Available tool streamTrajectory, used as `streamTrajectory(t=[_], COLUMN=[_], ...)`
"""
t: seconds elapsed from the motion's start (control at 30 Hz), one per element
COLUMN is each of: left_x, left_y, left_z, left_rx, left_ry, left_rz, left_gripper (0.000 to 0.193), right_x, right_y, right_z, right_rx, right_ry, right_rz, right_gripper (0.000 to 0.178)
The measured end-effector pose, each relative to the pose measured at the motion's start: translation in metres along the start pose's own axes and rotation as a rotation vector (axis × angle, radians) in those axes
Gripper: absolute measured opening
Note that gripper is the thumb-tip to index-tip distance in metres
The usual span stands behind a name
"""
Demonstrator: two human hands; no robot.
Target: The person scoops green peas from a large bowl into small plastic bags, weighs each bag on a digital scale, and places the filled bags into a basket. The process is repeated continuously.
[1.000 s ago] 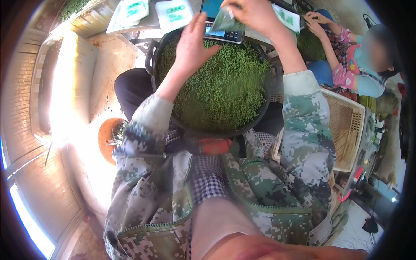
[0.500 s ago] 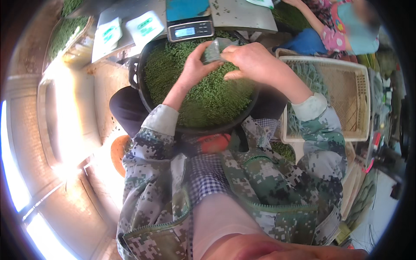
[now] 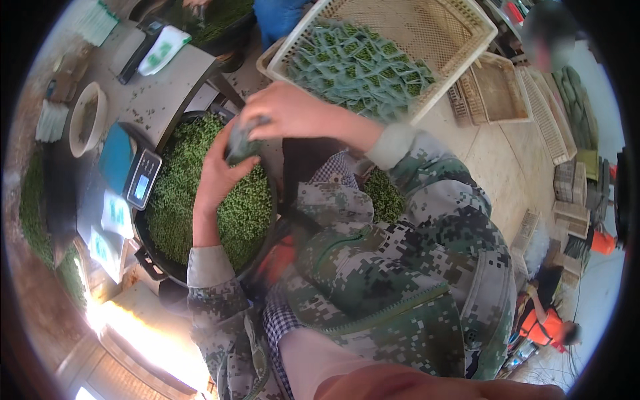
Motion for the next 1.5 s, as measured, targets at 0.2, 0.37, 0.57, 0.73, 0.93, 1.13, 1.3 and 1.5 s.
streamTrajectory(t=[0.2,0.37,0.57,0.73,0.93,1.13,1.3,1.5], left_x=[-0.016,-0.014,-0.083,-0.186,-0.257,-0.247,-0.254,-0.281], left_y=[-0.039,-0.042,-0.095,-0.097,-0.115,-0.167,-0.155,-0.15], left_z=[0.025,0.03,0.116,0.202,0.203,0.183,0.17,0.167], left_rx=[-0.215,-0.169,-0.385,-0.544,-0.73,-0.476,-0.592,-0.741], left_ry=[0.076,-0.037,0.296,0.738,0.971,0.907,0.809,0.535], left_rz=[-0.018,0.013,0.06,-0.263,-0.867,-1.026,-0.933,-0.937], left_gripper=[0.073,0.059,0.034,0.025,0.044,0.017,0.016,0.018], right_x=[-0.157,-0.212,-0.202,-0.092,0.081,0.18,0.196,0.218], right_y=[0.144,0.258,0.241,0.153,0.003,-0.075,-0.069,-0.107], right_z=[0.118,0.273,0.262,0.114,-0.05,-0.075,-0.055,-0.087], right_rx=[0.669,1.189,1.274,0.566,0.075,-0.05,-0.008,-0.016], right_ry=[0.482,0.182,-0.127,0.083,0.051,-0.231,-0.373,-0.363], right_rz=[0.766,1.058,1.103,0.801,0.31,0.159,0.168,0.021], right_gripper=[0.017,0.02,0.039,0.029,0.022,0.016,0.012,0.014])
Point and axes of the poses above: each hand's wrist, its own z-axis away from the middle knuckle, its own x-axis out of the palm, y = z × x, the point moved 4 cm from there along -z, towards the middle knuckle
